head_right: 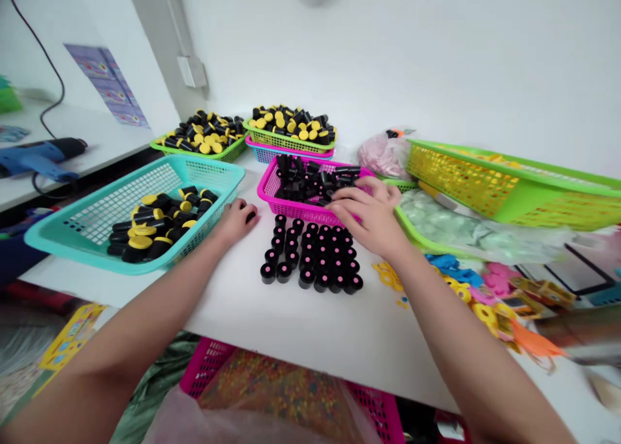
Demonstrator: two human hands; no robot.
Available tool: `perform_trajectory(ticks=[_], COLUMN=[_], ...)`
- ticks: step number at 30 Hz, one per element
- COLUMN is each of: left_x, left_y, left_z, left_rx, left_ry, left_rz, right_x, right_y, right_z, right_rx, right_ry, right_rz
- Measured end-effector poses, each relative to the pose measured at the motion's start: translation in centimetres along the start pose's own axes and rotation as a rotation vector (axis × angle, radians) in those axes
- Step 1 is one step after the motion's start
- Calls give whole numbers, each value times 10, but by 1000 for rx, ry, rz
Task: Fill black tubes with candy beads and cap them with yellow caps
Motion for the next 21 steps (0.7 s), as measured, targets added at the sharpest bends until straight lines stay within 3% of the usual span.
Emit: perform_trajectory(ticks=[3, 5, 8, 10, 12, 15, 17, 19, 21], left_x=[-9, -18, -16, 1, 27, 67, 78, 68, 43], left_y=[-20, -40, -77, -99, -108, -101, -100, -107, -116], left_z=[-19, -40, -80, -107, -126, -135, -135, -133, -126], left_rx=[20, 35, -13, -143, -261, -284, -300, -334, -357], left_ry=[57, 106, 171, 215, 234, 177, 170, 235, 300], left_rz=[4, -2, -133, -285, -374, -349, -350, -384, -408], right_x=[-44, -72, -95, -98, -98, -99, -102, -105, -103], right_y=[-29, -34, -29, -25, -21, -17, -17, -18, -19], right_z=[-40, -59, -69, -70, -69, -70, -72, -75, -76], right_rx=[63, 45, 2, -31, -77, -129, -142, -149, -160], right_ry=[290, 399, 442, 456, 476, 530, 573, 581, 558], right_rz=[-281, -345, -289, -238, -176, -87, -69, -80, -106])
Point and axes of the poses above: each hand's wrist, its own x-axis towards the middle knuckle, its own y-axis out of the palm, z = x × y, the point moved 7 cm from there along x, towards the middle knuckle, and after that the axes turned 14 degrees about -z, right-handed, at the moved point
